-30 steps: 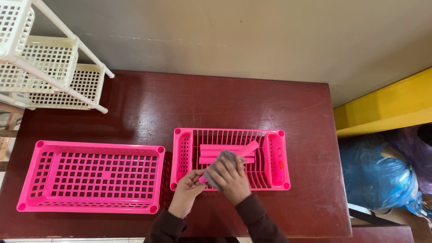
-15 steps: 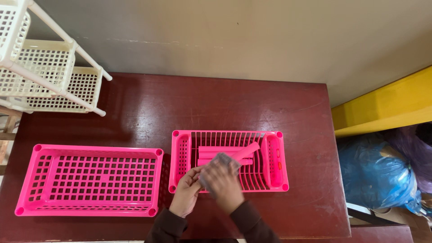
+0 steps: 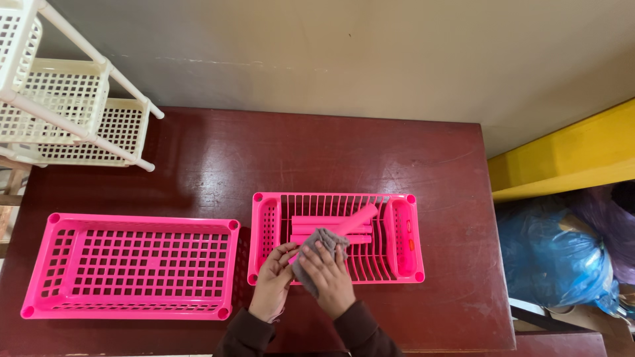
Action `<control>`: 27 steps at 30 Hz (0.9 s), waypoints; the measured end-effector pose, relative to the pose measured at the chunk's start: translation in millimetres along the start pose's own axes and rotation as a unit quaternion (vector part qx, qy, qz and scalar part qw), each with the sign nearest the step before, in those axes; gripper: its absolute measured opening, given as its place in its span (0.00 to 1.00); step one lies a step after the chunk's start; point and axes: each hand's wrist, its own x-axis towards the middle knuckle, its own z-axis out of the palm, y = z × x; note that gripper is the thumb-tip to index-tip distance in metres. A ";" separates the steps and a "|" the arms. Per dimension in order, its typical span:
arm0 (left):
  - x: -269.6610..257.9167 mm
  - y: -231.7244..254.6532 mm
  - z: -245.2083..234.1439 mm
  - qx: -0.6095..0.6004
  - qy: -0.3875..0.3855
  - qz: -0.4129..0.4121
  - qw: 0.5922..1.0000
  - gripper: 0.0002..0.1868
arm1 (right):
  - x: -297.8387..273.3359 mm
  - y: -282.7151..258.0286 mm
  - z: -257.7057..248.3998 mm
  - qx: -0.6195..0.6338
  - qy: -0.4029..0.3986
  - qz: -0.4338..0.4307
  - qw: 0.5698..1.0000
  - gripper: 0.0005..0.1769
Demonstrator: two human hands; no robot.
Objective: The person wipes several pink plastic rods with a grey cloth, then inserts them into the corner sockets of a pink plastic basket base to form legs. The person then wipes the basket base and places the cloth inside it.
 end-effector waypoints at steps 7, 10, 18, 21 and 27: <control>-2.3 -2.3 -5.3 0.005 -0.001 -0.009 1.000 0.22 | 12.9 42.6 -22.5 -0.032 0.105 0.099 0.989 0.28; 3.0 -12.5 -9.0 -0.028 -0.006 0.004 1.000 0.22 | 9.4 9.3 -10.5 -0.018 0.036 0.041 0.998 0.31; 0.4 -10.3 -12.9 -0.032 -0.011 0.000 0.999 0.18 | 18.0 35.9 -28.7 -0.063 0.064 0.057 0.994 0.30; -1.6 -9.1 -11.6 -0.015 -0.022 -0.004 1.000 0.18 | 20.7 40.3 -31.8 -0.063 0.094 0.099 0.989 0.32; 4.5 -20.2 -15.9 -0.078 -0.037 0.039 0.996 0.18 | 6.4 -10.6 -7.6 -0.020 -0.002 0.013 1.000 0.35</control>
